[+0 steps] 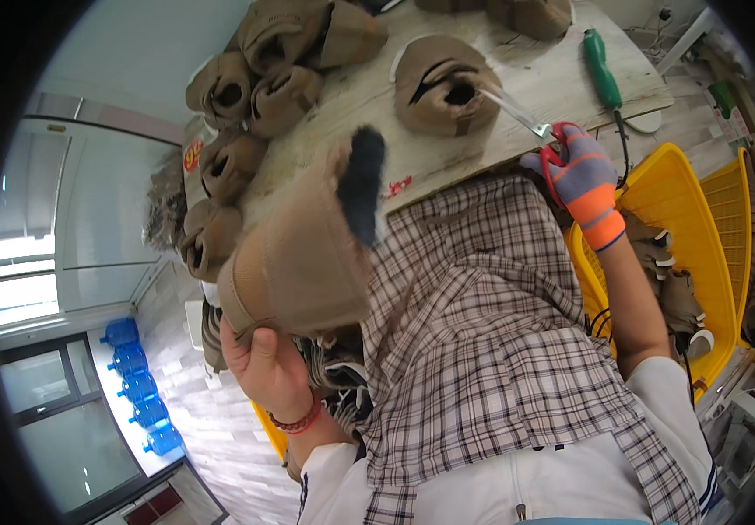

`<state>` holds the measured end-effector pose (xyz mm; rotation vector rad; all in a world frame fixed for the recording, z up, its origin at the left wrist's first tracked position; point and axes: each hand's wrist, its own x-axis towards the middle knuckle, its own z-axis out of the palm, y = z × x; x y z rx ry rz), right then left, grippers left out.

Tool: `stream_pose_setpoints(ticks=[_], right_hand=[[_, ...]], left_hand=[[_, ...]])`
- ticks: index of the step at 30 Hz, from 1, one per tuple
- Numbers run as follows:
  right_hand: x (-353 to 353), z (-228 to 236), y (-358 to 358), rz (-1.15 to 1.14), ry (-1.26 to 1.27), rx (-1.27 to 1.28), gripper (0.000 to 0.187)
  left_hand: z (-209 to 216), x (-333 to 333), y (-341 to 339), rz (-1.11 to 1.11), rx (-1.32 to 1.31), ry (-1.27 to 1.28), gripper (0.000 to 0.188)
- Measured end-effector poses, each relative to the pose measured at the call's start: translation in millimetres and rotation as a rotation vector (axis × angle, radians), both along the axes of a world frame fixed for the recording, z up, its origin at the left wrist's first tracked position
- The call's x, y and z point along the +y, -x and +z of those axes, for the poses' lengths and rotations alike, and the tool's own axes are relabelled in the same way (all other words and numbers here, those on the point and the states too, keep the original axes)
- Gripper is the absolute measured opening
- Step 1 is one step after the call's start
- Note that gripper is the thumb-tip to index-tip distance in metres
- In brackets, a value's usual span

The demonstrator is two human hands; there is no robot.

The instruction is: The person trims the interior lining of several beige boots using a green rotary tool and then switches to scissors to cut the inner material. The person handles each boot individually, rotating them to access different areas, and places trimmed boots on the table.

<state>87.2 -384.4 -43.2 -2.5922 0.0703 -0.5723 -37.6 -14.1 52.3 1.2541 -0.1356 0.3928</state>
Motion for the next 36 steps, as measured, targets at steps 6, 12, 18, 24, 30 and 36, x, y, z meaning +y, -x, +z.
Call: stream_pose_setpoints(ticks=[6, 12, 18, 24, 30, 36], right_hand=[[-36.4, -40.8, 19.0, -0.260, -0.163, 0.113, 0.049], [-45.9, -46.6, 36.4, -0.310, -0.129, 0.217, 0.044], [-42.2, -68.8, 38.3, -0.266, -0.285, 0.291, 0.044], [-44.4, -71.9, 37.1, -0.220, -0.332, 0.321, 0.041], [-40.2, -72.3, 30.7, -0.171, -0.271, 0.265, 0.049], [-27.2, -82.1, 24.7, -0.064, -0.281, 0.155, 0.051]], left_hand=[[22.6, -100.8, -119.6, 0.027, -0.602, -1.260, 0.026], [-61.1, -190.1, -256.2, -0.198, -0.492, -1.619, 0.023], [-68.1, -181.6, -314.9, -0.167, -0.362, -1.470, 0.030], [-66.9, -128.5, -273.6, 0.076, -0.671, -1.116, 0.042], [-82.4, 69.3, -244.6, 1.032, 0.100, -1.652, 0.054], [-59.3, 158.8, -222.4, 0.780, 0.336, -1.497, 0.039]])
